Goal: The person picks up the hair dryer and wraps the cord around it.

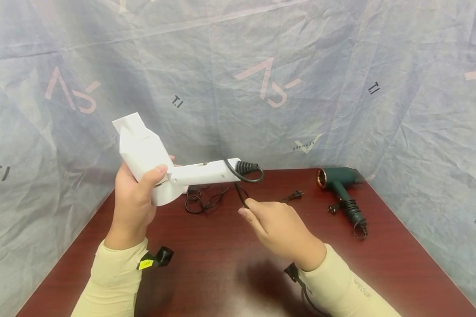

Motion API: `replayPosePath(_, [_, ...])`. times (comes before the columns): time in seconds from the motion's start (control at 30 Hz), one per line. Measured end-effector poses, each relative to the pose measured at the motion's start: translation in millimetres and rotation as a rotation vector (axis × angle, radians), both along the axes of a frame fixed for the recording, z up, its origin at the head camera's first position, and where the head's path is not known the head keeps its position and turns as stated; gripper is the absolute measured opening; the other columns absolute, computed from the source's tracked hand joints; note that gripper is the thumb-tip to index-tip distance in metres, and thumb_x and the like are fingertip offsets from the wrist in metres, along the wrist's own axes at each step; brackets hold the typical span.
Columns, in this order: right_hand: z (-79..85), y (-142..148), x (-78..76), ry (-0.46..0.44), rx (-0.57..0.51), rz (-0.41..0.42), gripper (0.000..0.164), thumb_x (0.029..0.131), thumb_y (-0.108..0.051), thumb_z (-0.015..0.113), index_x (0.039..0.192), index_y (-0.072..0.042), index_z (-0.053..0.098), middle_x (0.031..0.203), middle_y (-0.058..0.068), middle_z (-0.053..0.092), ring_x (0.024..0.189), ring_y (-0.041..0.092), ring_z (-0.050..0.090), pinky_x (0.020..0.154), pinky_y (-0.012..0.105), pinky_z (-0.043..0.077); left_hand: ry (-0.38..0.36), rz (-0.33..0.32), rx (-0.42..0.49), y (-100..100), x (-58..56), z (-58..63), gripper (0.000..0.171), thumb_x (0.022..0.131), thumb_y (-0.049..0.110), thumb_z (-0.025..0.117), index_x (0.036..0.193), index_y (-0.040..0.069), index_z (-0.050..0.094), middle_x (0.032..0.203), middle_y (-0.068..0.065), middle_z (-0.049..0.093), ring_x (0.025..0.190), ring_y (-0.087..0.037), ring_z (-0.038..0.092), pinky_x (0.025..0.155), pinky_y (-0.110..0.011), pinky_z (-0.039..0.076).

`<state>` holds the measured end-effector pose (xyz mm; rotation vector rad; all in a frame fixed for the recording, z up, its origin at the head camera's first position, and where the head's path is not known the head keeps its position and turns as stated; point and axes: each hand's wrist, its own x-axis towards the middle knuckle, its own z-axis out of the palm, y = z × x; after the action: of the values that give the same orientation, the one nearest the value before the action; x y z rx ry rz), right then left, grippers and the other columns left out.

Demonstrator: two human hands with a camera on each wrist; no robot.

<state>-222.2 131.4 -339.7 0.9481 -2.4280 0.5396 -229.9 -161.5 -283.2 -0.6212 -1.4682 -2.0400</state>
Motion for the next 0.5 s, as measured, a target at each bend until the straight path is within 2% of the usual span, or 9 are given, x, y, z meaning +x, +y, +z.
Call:
replayPosePath(0.23, [3.5, -3.7, 9.8, 0.010, -0.009, 0.024, 0.032, 0.108, -0.031, 0.055, 0.080, -0.025, 0.040, 0.067, -0.016, 0.022, 0.058, -0.001, 0.025, 0.055, 0.019, 0.031, 0.033, 0.044, 0.099, -1.0, -1.8, -0.1, 0.044, 0.085, -0.008, 0.069, 0.125, 0.006, 0.056, 0.104, -0.014, 0.064, 0.087, -0.027, 0.072, 0.082, -0.038, 0.063])
replayPosePath(0.5, [10.0, -8.0, 21.5, 0.065, 0.010, 0.057, 0.028, 0.107, -0.029, 0.056, 0.083, -0.024, 0.042, 0.067, -0.016, 0.026, 0.058, -0.002, 0.028, 0.056, 0.017, 0.031, 0.054, 0.171, 0.112, -4.4, -3.7, 4.0, 0.047, 0.083, -0.001, 0.077, 0.125, 0.007, 0.056, 0.103, -0.010, 0.063, 0.090, -0.024, 0.067, 0.077, -0.034, 0.061])
